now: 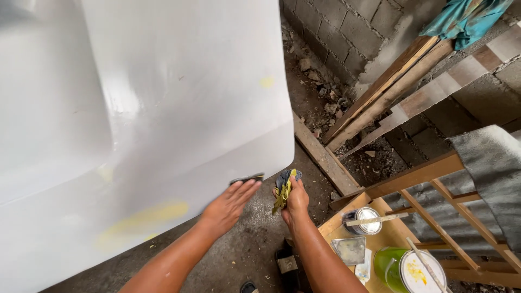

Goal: The person dips a sanding block and a cloth into a bucket of water, then uses the sanding block to scrub a white car part while wiping the surface with the cloth. The person repeatedly rinses the tools in the bucket and continues scrubbing and wiping the car part.

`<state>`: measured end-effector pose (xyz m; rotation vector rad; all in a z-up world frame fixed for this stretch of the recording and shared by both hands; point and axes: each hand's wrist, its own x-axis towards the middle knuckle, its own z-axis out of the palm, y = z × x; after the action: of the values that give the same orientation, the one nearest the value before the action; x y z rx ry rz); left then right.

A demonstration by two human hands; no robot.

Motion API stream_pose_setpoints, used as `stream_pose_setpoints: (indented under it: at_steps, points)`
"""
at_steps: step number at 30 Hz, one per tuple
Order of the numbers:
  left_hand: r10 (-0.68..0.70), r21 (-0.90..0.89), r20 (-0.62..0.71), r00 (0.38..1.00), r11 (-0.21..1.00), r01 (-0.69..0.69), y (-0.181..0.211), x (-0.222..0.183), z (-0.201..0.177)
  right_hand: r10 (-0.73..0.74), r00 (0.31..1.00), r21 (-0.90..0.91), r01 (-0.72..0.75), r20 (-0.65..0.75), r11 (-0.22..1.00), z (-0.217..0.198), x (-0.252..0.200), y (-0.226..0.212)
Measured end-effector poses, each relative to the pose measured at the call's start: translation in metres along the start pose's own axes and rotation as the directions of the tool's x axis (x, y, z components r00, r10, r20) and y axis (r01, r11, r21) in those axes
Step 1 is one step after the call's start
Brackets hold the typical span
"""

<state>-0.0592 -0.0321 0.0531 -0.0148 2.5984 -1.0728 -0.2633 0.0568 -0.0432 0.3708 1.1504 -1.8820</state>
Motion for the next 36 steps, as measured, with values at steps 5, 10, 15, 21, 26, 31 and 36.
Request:
stream_pose_setpoints:
  at_steps: [5, 10, 15, 21, 26, 31, 36]
  points:
    - [0.025, 0.044, -0.052, 0.998, 0.999, -0.022, -0.007, 0.1, -0.029, 0.007, 1.0, -0.002, -0.007, 0.017, 1.0, -0.016, 0.03, -0.036]
    - [0.051, 0.016, -0.013, 0.999, 0.999, -0.051, -0.042, 0.16, -0.063, 0.035, 0.999, 0.001, -0.036, 0.032, 0.999, -0.013, 0.057, -0.069]
    - [-0.19, -0.116, 0.034, 0.981, 0.974, 0.192, -0.11, 0.186, -0.104, 0.0, 0.989, -0.022, 0.003, 0.148, 1.0, 0.004, 0.068, -0.092]
    - [-0.262, -0.255, -0.049, 0.964, 0.936, 0.242, -0.094, 0.169, -0.092, 0.014, 0.99, -0.013, -0.012, 0.144, 1.0, 0.021, 0.073, -0.109]
    - [-0.115, -0.179, -0.043, 0.992, 0.978, 0.106, -0.057, 0.162, -0.071, 0.009, 0.988, -0.035, -0.004, 0.154, 0.999, 0.004, 0.103, -0.108]
    - [-0.343, -0.319, -0.128, 0.931, 0.903, 0.289, -0.143, 0.163, -0.102, 0.009, 0.985, -0.095, 0.007, 0.17, 0.995, 0.014, 0.101, -0.107]
    - [-0.355, -0.451, -0.06, 0.933, 0.843, 0.291, -0.128, 0.155, -0.12, -0.02, 0.981, -0.12, 0.043, 0.191, 0.992, 0.037, 0.084, -0.127]
